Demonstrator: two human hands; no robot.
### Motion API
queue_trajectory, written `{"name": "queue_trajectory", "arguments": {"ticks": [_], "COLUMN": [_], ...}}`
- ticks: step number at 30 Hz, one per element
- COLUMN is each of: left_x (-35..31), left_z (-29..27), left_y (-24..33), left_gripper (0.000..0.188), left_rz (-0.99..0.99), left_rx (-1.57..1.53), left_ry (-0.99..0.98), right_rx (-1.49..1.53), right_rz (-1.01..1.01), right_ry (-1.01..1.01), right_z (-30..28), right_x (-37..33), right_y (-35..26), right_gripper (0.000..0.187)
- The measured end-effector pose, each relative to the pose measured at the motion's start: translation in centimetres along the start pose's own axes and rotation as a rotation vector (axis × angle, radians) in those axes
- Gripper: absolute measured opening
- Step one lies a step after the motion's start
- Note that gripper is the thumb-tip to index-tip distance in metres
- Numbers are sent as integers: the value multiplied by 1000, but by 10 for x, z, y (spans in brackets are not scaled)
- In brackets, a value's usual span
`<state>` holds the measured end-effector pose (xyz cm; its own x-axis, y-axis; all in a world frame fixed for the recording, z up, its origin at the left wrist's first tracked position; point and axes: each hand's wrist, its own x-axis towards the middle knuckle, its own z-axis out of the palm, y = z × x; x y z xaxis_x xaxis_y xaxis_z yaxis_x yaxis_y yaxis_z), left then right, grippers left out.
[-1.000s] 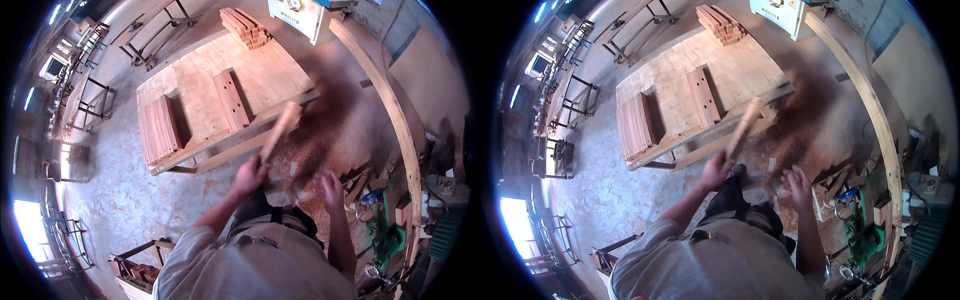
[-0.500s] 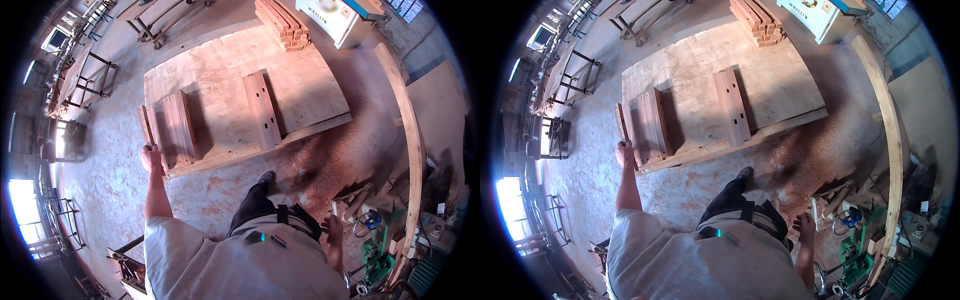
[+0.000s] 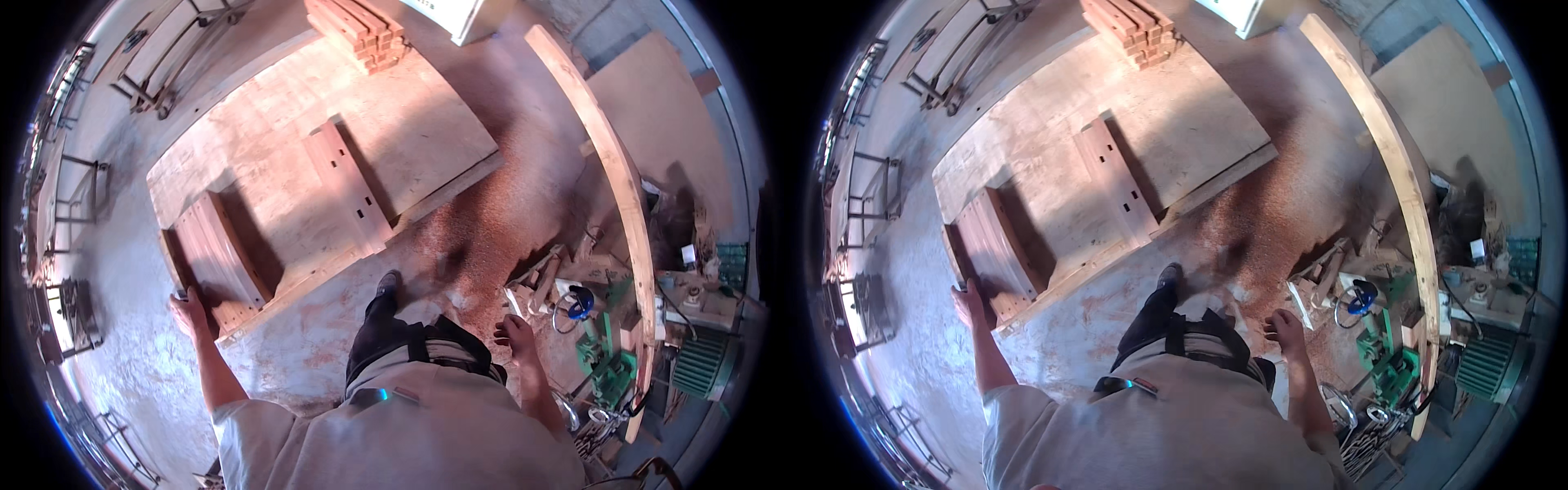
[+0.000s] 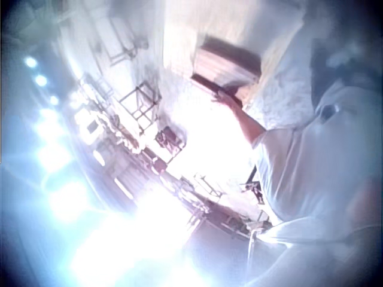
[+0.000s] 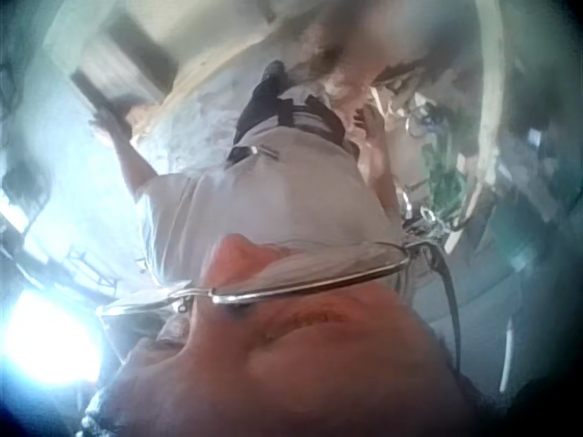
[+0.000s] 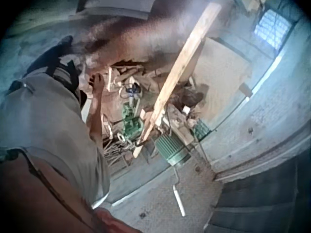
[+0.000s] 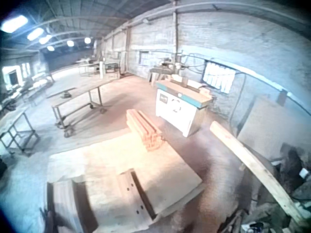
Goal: The person repeatedly picks up wooden planks from a workbench, places them under a green mortising machine, and operates the lever to cut mortises. After each cut, the person removes the plank and returns it to the workbench, repeating the process for multiple pieces.
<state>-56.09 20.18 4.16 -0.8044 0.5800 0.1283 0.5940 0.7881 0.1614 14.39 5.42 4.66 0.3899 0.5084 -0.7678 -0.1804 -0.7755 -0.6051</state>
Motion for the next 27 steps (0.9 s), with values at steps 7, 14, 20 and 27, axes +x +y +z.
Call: {"name": "queue_trajectory", "arguments": {"ticks": [7, 14, 20, 27], "left_x": [-91, -253, -255, -283], "left_z": [45, 47, 56, -29], "left_y": [148, 258, 246, 224], "left_gripper": [46, 79, 60, 39], "left_rz": [453, 489, 262, -58], "left_rx": [-677, -277, -565, -1543], "left_ry": [-628, -853, -1020, -1460], "right_rx": [47, 116, 152, 209], "right_rz": [30, 72, 108, -34], "right_ry": [5, 82, 103, 14], "right_z": [6, -11, -40, -67], "right_x": [-7, -28, -35, -35], "right_y": [13, 41, 77, 74], "right_gripper": [34, 32, 31, 29]}}
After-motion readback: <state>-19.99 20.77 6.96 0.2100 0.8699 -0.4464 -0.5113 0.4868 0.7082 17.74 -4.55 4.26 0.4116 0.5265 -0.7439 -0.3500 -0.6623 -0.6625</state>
